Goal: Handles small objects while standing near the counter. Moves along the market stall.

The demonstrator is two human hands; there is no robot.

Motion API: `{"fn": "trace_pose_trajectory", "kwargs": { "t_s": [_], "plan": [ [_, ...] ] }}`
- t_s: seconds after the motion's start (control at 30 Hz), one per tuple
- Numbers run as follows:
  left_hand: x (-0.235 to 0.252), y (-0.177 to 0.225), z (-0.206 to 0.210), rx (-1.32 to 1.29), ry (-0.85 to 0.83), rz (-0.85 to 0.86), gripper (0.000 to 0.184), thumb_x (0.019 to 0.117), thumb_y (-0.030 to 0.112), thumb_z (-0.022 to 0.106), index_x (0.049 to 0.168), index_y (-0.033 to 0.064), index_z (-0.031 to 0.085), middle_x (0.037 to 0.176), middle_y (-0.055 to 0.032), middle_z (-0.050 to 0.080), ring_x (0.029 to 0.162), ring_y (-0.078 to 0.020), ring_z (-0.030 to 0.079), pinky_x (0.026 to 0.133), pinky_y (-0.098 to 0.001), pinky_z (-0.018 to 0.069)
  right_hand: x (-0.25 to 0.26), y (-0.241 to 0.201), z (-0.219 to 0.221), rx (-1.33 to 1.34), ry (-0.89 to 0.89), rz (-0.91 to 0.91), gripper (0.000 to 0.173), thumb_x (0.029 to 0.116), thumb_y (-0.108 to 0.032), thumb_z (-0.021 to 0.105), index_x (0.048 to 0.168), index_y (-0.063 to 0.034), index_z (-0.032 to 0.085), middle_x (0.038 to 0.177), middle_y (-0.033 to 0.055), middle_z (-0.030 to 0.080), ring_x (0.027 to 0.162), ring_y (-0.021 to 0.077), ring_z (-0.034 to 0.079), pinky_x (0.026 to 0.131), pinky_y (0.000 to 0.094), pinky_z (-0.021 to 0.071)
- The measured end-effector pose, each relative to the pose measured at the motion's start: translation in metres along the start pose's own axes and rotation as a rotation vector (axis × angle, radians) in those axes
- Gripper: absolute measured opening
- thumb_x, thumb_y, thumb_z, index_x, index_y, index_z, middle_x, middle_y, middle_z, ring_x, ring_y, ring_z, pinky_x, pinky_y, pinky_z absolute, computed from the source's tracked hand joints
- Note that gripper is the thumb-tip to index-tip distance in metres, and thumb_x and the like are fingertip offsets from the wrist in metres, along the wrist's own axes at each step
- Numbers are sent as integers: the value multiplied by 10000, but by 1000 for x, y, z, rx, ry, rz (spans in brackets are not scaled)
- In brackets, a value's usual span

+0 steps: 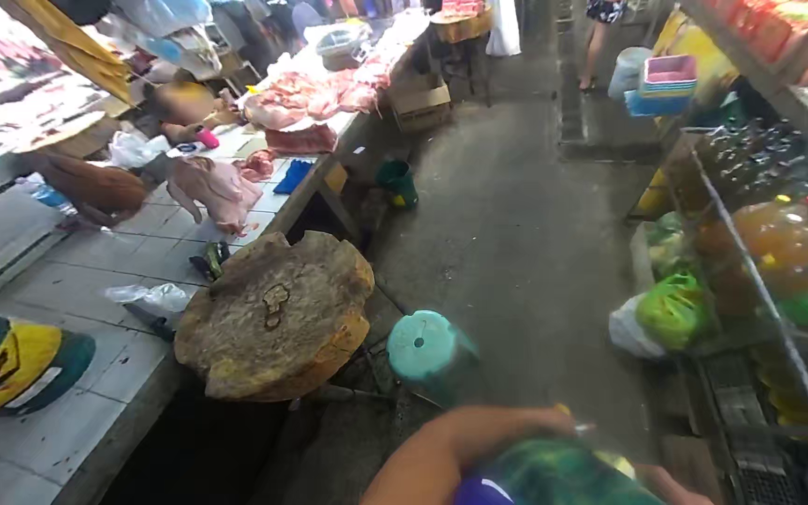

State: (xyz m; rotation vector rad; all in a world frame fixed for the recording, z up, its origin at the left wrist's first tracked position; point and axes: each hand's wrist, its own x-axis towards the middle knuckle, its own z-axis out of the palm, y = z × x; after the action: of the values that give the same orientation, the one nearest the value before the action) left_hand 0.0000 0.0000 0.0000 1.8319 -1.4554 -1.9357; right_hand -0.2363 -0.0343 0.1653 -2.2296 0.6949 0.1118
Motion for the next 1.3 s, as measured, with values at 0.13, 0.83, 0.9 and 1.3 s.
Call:
{"fn": "trace_pose_trajectory", "kwargs": {
  "t_s": [0.13,0.83,0.9,1.3],
  "plan": [
    [7,49,-101,-491,316,53,326,1077,207,487,1255,-56,562,1074,-143,685,877,-164,638,803,-368,520,94,3,-102,27,30,-9,349,1009,-175,560,1269,47,631,926,229,725,790,377,720,733,569,583],
    [21,87,-615,-530,1193,158,370,1106,364,427,1259,71,594,760,-99,607,593,-195,573,546,-380,523,668,-38,-270,297,274,-41,421,1056,-251,534,1438,-74,541,915,90,730,737,189,708,689,404,611],
    [21,88,-661,-585,1158,213,356,1106,388,419,1239,110,598,751,-84,583,569,-183,543,498,-345,490,710,-42,-294,575,200,44,395,1090,-233,487,1469,-124,506,980,72,749,786,182,742,724,384,645],
    [129,81,-945,-617,1461,192,317,1108,359,422,1208,107,585,730,-44,563,550,-151,543,491,-332,509,1004,-18,-404,52,324,-361,411,953,-470,689,1103,-88,710,1379,166,579,1171,320,630,915,505,578]
  ]
}}
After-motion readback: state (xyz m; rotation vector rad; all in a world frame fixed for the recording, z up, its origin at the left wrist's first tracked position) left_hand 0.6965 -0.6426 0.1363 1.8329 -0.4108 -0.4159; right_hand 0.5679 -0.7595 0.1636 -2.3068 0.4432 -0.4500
